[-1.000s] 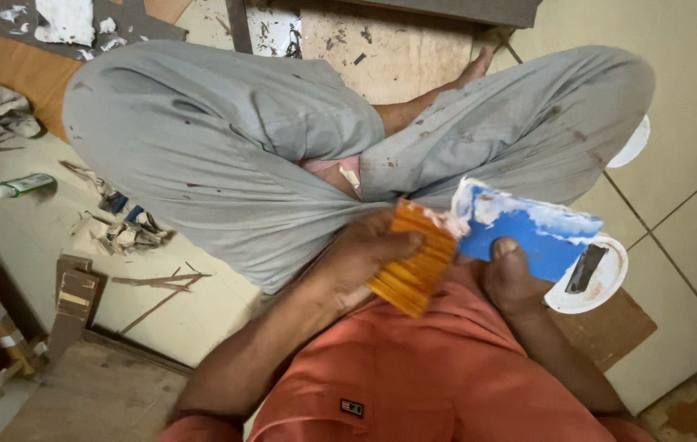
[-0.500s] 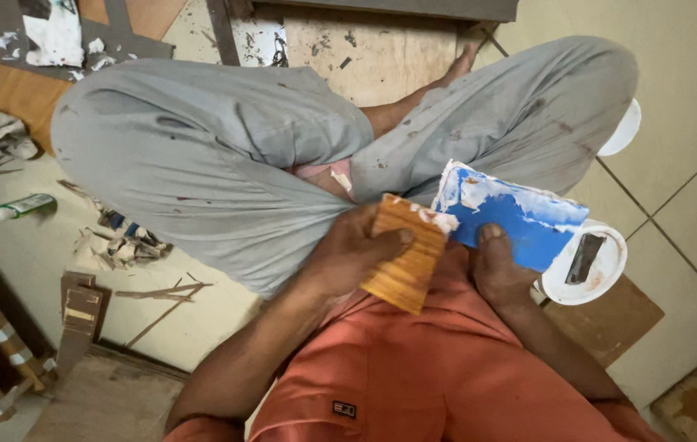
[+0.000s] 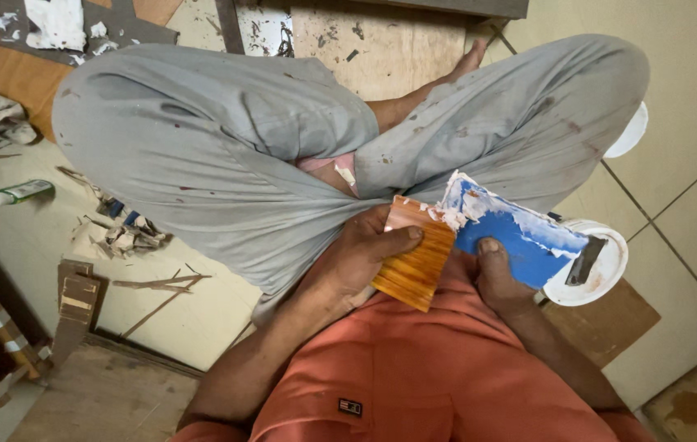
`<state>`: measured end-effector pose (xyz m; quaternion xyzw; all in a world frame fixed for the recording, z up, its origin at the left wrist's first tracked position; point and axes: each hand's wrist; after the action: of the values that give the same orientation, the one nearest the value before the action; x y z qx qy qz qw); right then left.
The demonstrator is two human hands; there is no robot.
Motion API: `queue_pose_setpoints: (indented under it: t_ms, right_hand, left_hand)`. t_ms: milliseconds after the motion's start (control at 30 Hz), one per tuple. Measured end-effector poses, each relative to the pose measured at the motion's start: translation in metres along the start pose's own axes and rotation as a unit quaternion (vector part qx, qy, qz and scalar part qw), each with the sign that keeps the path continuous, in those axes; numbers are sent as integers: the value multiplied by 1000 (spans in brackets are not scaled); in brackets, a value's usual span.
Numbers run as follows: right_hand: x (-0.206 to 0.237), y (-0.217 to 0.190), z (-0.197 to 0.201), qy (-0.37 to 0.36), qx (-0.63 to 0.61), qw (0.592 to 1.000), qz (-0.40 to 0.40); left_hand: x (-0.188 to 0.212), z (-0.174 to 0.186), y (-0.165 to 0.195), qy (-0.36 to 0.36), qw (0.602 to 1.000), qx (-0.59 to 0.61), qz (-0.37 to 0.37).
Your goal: The person sits on the floor and uses a blue plastic scraper to apply white filler paste into the grooves of a small wooden piece. They repeatedly scrape filler from a metal sheet onto the wood, smoothing it into the grooves. Later, they spread filler onto a larger grey board.
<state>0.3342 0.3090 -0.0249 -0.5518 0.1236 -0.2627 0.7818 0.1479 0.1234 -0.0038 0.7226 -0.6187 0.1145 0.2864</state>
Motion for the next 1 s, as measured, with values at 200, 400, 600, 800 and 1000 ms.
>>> queue_pose_setpoints:
  t_ms: [200, 400, 600, 800, 1000]
  right_hand:
    - [44, 74, 11, 18, -131, 991, -34]
    - [61, 105, 29, -42, 222, 974, -26]
    - [10, 5, 11, 106, 24, 994, 10]
    - [-12, -38, -5, 148, -186, 970, -48]
    - [-1, -24, 13, 54, 54, 997, 22]
  left_hand:
    - [2, 4, -5, 10, 1000, -14, -23]
    - [0, 25, 36, 173, 969, 30, -176]
    - [14, 6, 29, 50, 986, -38, -155]
    - [3, -31, 12, -38, 994, -101, 18]
    - [-2, -38, 10, -2, 998, -40, 38]
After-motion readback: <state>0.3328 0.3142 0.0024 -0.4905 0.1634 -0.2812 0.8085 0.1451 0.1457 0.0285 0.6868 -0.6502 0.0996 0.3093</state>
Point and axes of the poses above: each hand's wrist, its own x-axis away from the middle knuckle, its own z-axis out of the back of the hand, y = z × x, and after that the axes turned 4 degrees about -x, right-handed
